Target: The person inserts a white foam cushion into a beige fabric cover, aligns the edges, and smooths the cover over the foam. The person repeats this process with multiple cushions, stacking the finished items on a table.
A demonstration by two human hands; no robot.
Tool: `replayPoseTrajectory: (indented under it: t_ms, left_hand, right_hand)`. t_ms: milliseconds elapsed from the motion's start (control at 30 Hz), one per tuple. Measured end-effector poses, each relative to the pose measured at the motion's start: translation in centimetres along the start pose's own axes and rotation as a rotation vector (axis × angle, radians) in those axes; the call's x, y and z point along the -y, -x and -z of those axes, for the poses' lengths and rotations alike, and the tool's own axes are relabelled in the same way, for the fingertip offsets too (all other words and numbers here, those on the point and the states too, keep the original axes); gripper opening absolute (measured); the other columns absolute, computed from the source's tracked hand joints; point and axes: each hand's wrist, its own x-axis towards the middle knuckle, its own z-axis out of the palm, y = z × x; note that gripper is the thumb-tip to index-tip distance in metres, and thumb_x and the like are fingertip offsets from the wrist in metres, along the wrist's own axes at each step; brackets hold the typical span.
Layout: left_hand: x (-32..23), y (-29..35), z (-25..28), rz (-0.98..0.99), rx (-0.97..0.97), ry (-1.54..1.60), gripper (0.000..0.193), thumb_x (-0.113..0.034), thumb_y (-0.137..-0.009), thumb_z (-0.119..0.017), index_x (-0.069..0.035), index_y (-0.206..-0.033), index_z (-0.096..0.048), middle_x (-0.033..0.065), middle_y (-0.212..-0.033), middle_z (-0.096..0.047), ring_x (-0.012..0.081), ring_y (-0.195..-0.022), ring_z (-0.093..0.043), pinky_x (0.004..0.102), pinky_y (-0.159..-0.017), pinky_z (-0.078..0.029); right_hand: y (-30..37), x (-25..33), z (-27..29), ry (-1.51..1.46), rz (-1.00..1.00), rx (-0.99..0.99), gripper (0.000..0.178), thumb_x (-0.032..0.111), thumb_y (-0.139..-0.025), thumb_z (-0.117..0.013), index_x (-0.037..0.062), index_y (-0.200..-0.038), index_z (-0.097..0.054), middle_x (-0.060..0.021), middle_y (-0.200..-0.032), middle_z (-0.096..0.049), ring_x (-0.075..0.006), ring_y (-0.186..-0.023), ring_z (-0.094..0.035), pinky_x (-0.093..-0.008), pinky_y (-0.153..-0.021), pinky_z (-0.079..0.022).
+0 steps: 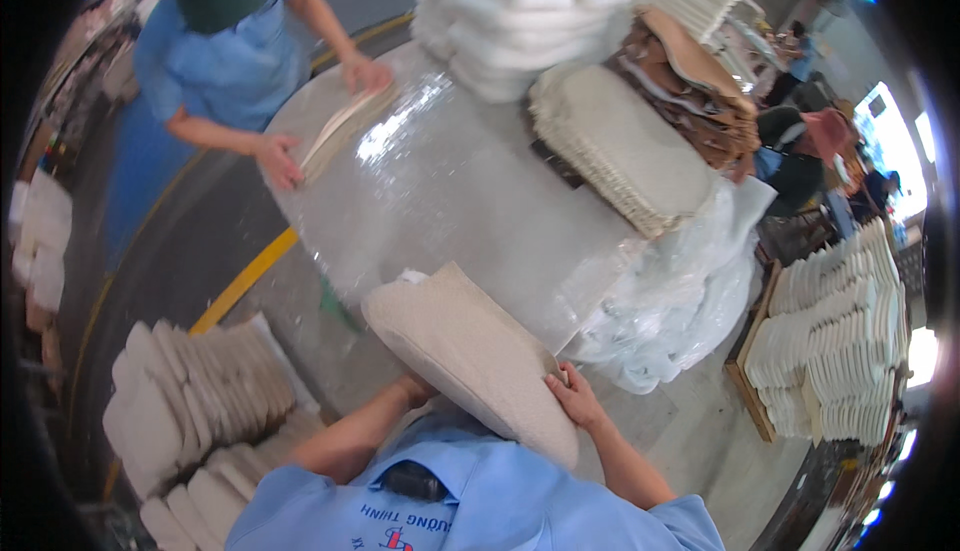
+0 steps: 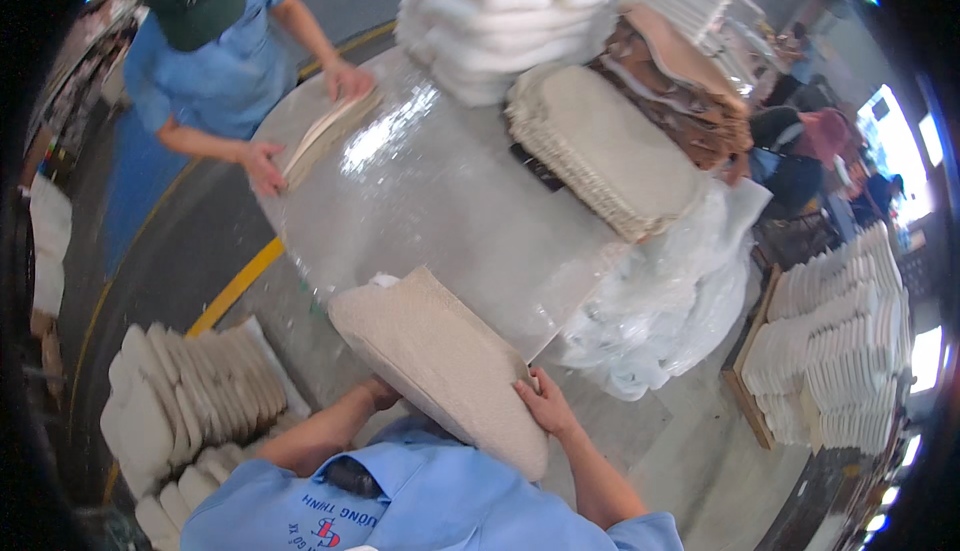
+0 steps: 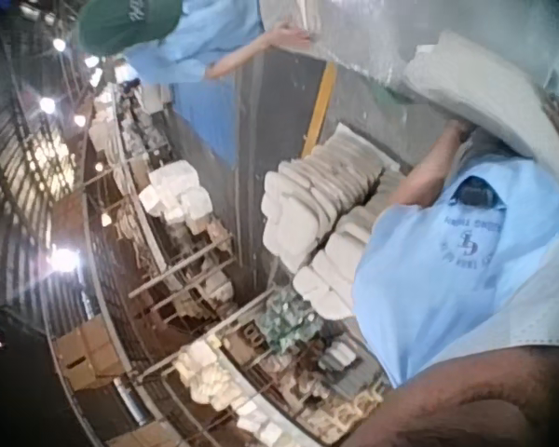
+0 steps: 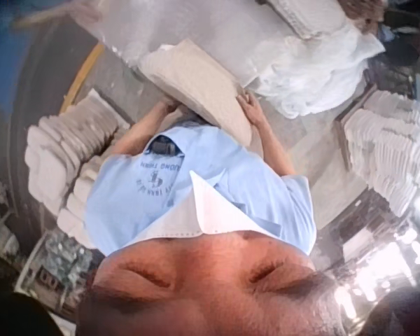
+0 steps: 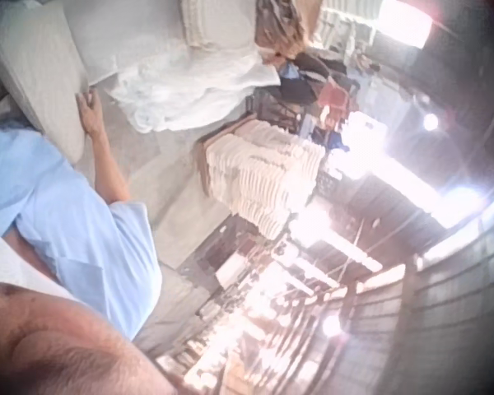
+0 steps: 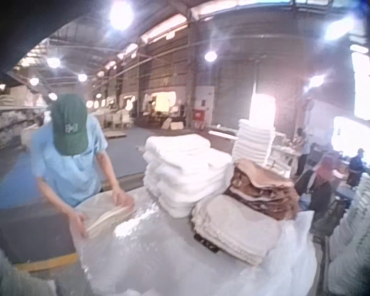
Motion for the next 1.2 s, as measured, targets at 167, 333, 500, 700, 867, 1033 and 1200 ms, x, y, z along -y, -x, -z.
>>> replayPoseTrajectory:
  t_ms: [167,333,500,700,867,1033,1200]
  left_hand:
    - [-8.0,-3.1,-3.2,-0.110,0.168,-0.095,0.061,-0.026,-0.095,-0.076,-0.005,-0.149,-0.056,0.0118,-0.139,-0.065,0.0226,-0.131,-0.060,0.0378,-0.113,-0.047]
    - [-18.8,-6.4,-9.3,-0.109,0.443,-0.170,0.068,-0.025,-0.096,-0.075,-0.004,-0.155,-0.047,0.0125,-0.147,-0.058,0.0234,-0.137,-0.053,0.0386,-0.117,-0.042]
    - [-21.6,-7.8,-15.9,-0.080,0.581,-0.293,0.076,-0.024,-0.097,-0.074,-0.003,-0.161,-0.037,0.0133,-0.156,-0.050,0.0241,-0.143,-0.047,0.0393,-0.121,-0.036]
    - [-17.4,-8.6,-17.7,-0.073,0.694,-0.522,0.090,-0.028,-0.099,-0.072,-0.003,-0.168,-0.020,0.0119,-0.167,-0.035,0.0253,-0.151,-0.036,0.0396,-0.125,-0.029]
    - [-15.3,-11.5,-17.5,0.166,0.517,-0.386,0.077,-0.035,-0.105,-0.063,-0.001,-0.165,-0.028,0.0119,-0.162,-0.043,0.0228,-0.146,-0.042,0.0381,-0.123,-0.033]
    - [-17.3,-10.4,-20.0,0.289,0.516,-0.607,0.060,-0.039,-0.111,-0.053,-0.001,-0.157,-0.046,0.0107,-0.154,-0.055,0.0185,-0.138,-0.051,0.0343,-0.118,-0.040]
    - [-14.4,-8.5,-12.1,0.458,0.592,-0.647,0.062,-0.042,-0.111,-0.054,-0.001,-0.156,-0.047,0.0111,-0.149,-0.059,0.0188,-0.135,-0.054,0.0330,-0.114,-0.043]
  right_hand:
    - [1.3,4.4,-0.4,-0.414,0.194,-0.137,0.048,0.030,-0.105,-0.069,0.0055,-0.143,-0.052,-0.0083,-0.130,-0.064,-0.0155,-0.117,-0.059,-0.0324,-0.101,-0.049]
    - [1.2,6.6,2.2,-0.685,0.416,0.058,0.063,0.033,-0.102,-0.073,0.0125,-0.152,-0.040,-0.0049,-0.140,-0.057,-0.0174,-0.129,-0.051,-0.0386,-0.105,-0.047]
    - [0.1,9.6,1.5,-0.695,0.420,0.084,0.087,0.042,-0.098,-0.077,0.0183,-0.163,-0.025,-0.0042,-0.144,-0.056,-0.0172,-0.132,-0.050,-0.0437,-0.100,-0.050]
    - [5.3,4.5,7.0,-1.281,0.388,0.046,0.054,0.019,-0.095,-0.078,0.0038,-0.144,-0.059,-0.0072,-0.130,-0.070,-0.0199,-0.115,-0.068,-0.0376,-0.099,-0.056]
    - [4.5,6.8,7.8,-1.036,0.370,-0.008,0.080,0.007,-0.090,-0.081,0.0078,-0.158,-0.038,-0.0070,-0.145,-0.060,-0.0213,-0.131,-0.060,-0.0428,-0.108,-0.054]
    - [-0.2,2.6,2.5,-1.134,0.424,0.085,0.112,-0.002,-0.083,-0.084,0.0134,-0.166,-0.011,-0.0078,-0.153,-0.050,-0.0229,-0.138,-0.053,-0.0447,-0.111,-0.053]
    - [1.8,2.0,-5.1,-0.955,0.284,0.013,0.105,0.007,-0.083,-0.087,0.0090,-0.164,-0.020,-0.0147,-0.155,-0.047,-0.0277,-0.142,-0.049,-0.0448,-0.117,-0.046]
